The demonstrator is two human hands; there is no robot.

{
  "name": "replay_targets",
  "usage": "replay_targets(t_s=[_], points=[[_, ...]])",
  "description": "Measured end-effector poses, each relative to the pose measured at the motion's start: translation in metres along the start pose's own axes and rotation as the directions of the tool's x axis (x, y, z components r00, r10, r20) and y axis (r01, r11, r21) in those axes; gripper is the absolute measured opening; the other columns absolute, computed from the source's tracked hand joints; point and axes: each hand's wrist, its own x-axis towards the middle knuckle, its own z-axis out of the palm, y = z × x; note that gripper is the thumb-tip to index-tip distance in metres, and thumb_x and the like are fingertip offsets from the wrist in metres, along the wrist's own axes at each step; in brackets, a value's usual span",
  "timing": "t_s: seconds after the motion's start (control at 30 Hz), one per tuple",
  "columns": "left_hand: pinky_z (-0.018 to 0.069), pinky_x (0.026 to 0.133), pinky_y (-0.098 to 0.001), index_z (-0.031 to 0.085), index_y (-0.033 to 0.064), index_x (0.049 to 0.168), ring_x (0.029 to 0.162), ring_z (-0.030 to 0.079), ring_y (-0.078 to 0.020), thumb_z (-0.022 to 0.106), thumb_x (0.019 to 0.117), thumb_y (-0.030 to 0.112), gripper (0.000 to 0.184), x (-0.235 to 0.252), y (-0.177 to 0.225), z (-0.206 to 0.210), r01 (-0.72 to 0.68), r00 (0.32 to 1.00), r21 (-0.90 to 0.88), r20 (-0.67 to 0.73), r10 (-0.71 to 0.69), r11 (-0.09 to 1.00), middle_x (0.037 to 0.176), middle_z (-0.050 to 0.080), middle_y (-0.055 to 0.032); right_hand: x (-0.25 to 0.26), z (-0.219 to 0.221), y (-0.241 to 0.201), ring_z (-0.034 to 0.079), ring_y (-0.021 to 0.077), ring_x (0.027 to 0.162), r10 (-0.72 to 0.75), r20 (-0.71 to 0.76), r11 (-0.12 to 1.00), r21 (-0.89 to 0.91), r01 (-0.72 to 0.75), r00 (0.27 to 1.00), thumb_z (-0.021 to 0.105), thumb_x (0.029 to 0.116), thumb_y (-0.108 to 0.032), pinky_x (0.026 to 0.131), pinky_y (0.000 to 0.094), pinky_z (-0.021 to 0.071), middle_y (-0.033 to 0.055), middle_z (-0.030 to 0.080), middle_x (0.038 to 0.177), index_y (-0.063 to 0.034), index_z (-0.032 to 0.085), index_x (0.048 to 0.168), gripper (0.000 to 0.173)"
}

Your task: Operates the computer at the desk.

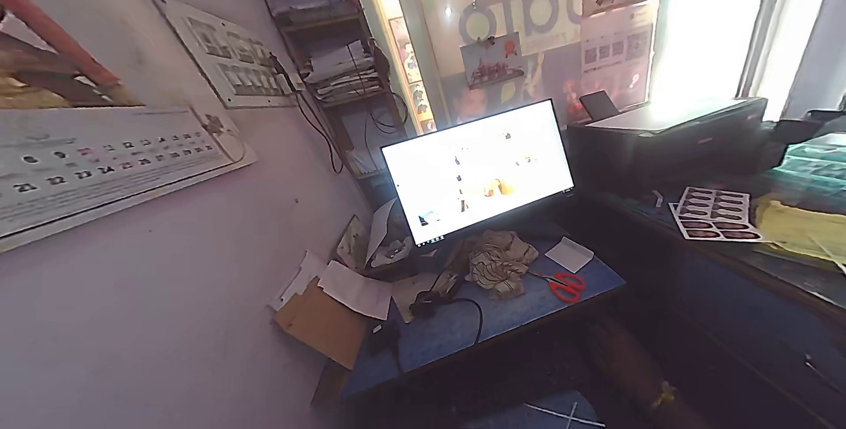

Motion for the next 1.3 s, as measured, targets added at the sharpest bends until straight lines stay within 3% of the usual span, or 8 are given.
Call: replay_targets(t_s=[0.17, 0.3, 0.53, 0.67, 0.77, 0.87, 1.03, 1.3], points=[[0.0180, 0.125, -0.0602, 0.055, 0.0214, 0.149, 0.154, 0.030, -0.0374, 0.039, 0.1061, 0.052, 0.056, 0.000, 0.071, -0.010, -0.455, 0.858, -0.175, 0.175, 0.482, 0.873, 0.166, 0.034, -0.0154, 0.003, -0.002, 0.000, 0.048, 0.0419, 0.140, -0.002, 0.015, 1.000, -0.027, 0.003, 1.000, 0.054, 0.1020, -0.031, 0.116, 0.0525, 0.0403, 0.0262, 0.051, 0.149, -0.0065, 0.057, 0.145, 0.050], [0.0224, 0.124, -0.0598, 0.063, 0.0152, 0.142, 0.152, 0.035, -0.0354, 0.048, 0.1059, 0.039, 0.046, 0.000, 0.110, -0.005, -0.599, 0.743, -0.391, 0.053, 0.667, 0.698, 0.160, 0.044, -0.0158, 0.000, -0.008, -0.004, 0.046, 0.0490, 0.139, -0.007, 0.050, 0.999, 0.032, 0.006, 0.999, 0.054, 0.1012, -0.029, 0.116, 0.0573, 0.0385, 0.0323, 0.050, 0.147, 0.0028, 0.054, 0.144, 0.053], [0.0266, 0.122, -0.0617, 0.066, 0.0166, 0.139, 0.148, 0.041, -0.0383, 0.050, 0.1061, 0.035, 0.041, -0.008, 0.102, 0.011, -0.572, 0.781, -0.440, -0.036, 0.623, 0.692, 0.157, 0.047, -0.0194, -0.010, -0.043, -0.035, 0.044, 0.0448, 0.143, 0.042, 0.170, 0.999, -0.007, -0.041, 0.985, 0.049, 0.1046, -0.027, 0.119, 0.0528, 0.0349, 0.0304, 0.046, 0.152, 0.0043, 0.048, 0.148, 0.054], [0.0240, 0.124, -0.0604, 0.063, 0.0260, 0.143, 0.150, 0.038, -0.0351, 0.050, 0.1056, 0.044, 0.043, -0.003, 0.103, 0.019, -0.578, 0.775, -0.403, 0.003, 0.632, 0.710, 0.159, 0.045, -0.0150, -0.004, -0.009, -0.006, 0.052, 0.0408, 0.137, 0.012, -0.013, 1.000, -0.025, -0.012, 1.000, 0.055, 0.1005, -0.032, 0.113, 0.0536, 0.0439, 0.0253, 0.054, 0.146, -0.0053, 0.059, 0.142, 0.050], [0.0233, 0.123, -0.0624, 0.063, 0.0269, 0.143, 0.151, 0.037, -0.0364, 0.049, 0.1057, 0.046, 0.044, -0.004, 0.103, 0.018, -0.574, 0.778, -0.399, 0.008, 0.629, 0.715, 0.160, 0.044, -0.0149, -0.007, -0.050, -0.041, 0.038, 0.0431, 0.147, 0.065, 0.199, 0.998, -0.022, -0.062, 0.978, 0.047, 0.1061, -0.024, 0.121, 0.0520, 0.0325, 0.0292, 0.041, 0.157, -0.0003, 0.045, 0.152, 0.052], [0.0209, 0.124, -0.0623, 0.061, 0.0281, 0.144, 0.152, 0.034, -0.0351, 0.047, 0.1064, 0.047, 0.045, -0.007, 0.102, 0.023, -0.570, 0.781, -0.402, 0.006, 0.624, 0.717, 0.162, 0.042, -0.0130, -0.003, -0.009, -0.007, 0.048, 0.0386, 0.141, 0.011, 0.031, 0.999, -0.033, -0.010, 0.999, 0.054, 0.1013, -0.031, 0.117, 0.0508, 0.0399, 0.0234, 0.051, 0.150, -0.0057, 0.057, 0.144, 0.050], [0.0178, 0.124, -0.0636, 0.061, 0.0308, 0.145, 0.153, 0.033, -0.0344, 0.046, 0.1062, 0.047, 0.044, -0.008, 0.103, 0.020, -0.555, 0.790, -0.393, 0.028, 0.613, 0.733, 0.163, 0.041, -0.0128, -0.003, -0.001, 0.002, 0.046, 0.0375, 0.143, 0.003, 0.012, 0.999, -0.038, -0.002, 1.000, 0.054, 0.1011, -0.031, 0.117, 0.0507, 0.0398, 0.0218, 0.050, 0.152, -0.0076, 0.058, 0.144, 0.049], [0.0191, 0.124, -0.0617, 0.054, 0.0190, 0.150, 0.153, 0.033, -0.0334, 0.045, 0.1062, 0.047, 0.053, -0.007, 0.104, 0.018, -0.514, 0.829, -0.354, 0.027, 0.558, 0.781, 0.163, 0.040, -0.0124, -0.002, -0.002, -0.001, 0.049, 0.0388, 0.141, -0.022, -0.046, 0.999, -0.029, 0.021, 0.999, 0.056, 0.1010, -0.030, 0.116, 0.0509, 0.0414, 0.0232, 0.053, 0.149, -0.0071, 0.062, 0.139, 0.045]])
